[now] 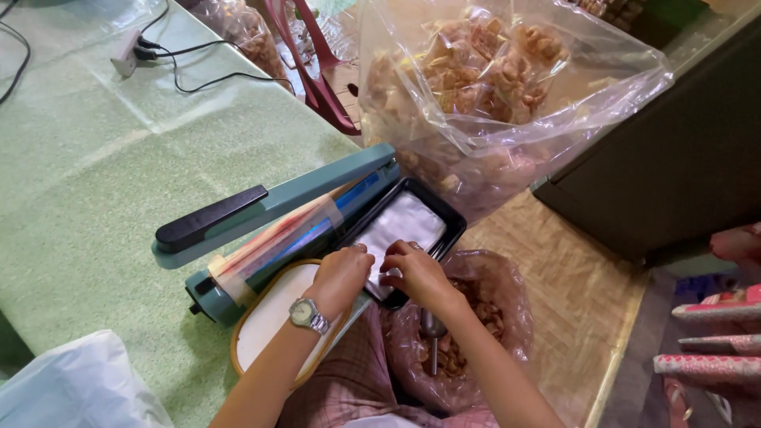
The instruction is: Packaging fried snacks into small plastic bags and sealing them with a heat sealer
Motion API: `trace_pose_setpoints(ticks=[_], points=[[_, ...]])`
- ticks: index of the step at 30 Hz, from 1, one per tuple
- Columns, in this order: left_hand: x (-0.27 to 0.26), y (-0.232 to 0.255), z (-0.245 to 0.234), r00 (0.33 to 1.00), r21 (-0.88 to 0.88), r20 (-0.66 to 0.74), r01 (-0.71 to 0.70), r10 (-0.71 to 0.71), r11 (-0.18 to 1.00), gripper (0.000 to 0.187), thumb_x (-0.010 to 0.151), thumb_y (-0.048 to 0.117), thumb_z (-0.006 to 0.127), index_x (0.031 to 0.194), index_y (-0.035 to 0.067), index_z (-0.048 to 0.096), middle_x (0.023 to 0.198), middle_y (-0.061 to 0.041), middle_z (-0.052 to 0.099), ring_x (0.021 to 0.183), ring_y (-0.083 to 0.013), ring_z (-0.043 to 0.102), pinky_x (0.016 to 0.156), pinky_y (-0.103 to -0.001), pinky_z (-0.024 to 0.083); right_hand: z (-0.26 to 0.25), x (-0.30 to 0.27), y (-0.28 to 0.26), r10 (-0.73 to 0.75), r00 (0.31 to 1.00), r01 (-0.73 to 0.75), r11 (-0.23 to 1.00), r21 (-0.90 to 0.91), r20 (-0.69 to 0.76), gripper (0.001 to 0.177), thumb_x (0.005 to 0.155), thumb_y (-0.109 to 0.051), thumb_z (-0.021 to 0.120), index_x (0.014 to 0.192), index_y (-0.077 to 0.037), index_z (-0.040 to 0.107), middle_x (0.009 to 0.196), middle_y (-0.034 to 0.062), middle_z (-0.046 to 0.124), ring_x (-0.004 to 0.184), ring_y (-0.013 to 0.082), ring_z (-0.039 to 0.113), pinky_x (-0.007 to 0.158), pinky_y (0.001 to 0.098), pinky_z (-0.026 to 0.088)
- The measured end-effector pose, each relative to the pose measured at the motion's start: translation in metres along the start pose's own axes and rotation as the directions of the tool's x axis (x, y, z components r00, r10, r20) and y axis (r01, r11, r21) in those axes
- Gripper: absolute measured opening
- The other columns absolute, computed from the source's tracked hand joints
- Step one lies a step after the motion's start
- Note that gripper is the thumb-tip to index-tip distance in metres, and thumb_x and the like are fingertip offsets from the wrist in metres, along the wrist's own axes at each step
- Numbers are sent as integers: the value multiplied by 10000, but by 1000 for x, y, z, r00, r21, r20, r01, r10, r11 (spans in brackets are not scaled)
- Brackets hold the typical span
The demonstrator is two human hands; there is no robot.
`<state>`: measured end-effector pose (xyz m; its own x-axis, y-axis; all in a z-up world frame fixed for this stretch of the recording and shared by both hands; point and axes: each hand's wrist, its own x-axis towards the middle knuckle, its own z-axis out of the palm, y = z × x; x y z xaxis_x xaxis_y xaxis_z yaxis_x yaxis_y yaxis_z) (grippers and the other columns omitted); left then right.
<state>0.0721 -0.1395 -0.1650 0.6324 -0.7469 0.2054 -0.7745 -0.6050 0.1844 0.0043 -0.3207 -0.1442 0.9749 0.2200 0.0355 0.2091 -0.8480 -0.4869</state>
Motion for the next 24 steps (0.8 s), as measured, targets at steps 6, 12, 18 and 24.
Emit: trace_pose_setpoints(ticks=[6,12,18,24], points=[[6,-10,-5,992,-108,120,41,-28,993,104,709,220,745,770,192,665,762,-26,647,733,-281,693,595,-409,566,-8,0,-3,4,998,0,998,62,-62,108,820,-262,694,793,-159,683,1056,38,636,1016,346,631,755,416,546],[9,6,-62,998,-224,-57,-42,30,974,64,797,216,624,804,158,651,734,-71,631,729,-328,675,592,-449,545,-39,-7,-24,51,932,45,966,253,-359,36,875,-125,667,875,-91,656,1081,105,638,952,372,667,767,415,553],[8,46,-113,970,-102,-227,-118,92,988,76,897,245,583,830,237,618,813,35,619,820,-185,642,635,-290,520,-59,-30,-26,44,823,194,916,352,-567,51,937,-102,610,953,-99,658,1138,81,610,1052,282,651,880,362,526],[11,101,-130,973,-328,-208,-166,101,930,53,925,175,587,935,205,630,820,11,611,828,-211,630,681,-332,533,-89,-79,-28,28,781,198,937,289,-624,74,940,-107,605,984,-76,656,1170,111,596,1060,315,638,901,384,518]])
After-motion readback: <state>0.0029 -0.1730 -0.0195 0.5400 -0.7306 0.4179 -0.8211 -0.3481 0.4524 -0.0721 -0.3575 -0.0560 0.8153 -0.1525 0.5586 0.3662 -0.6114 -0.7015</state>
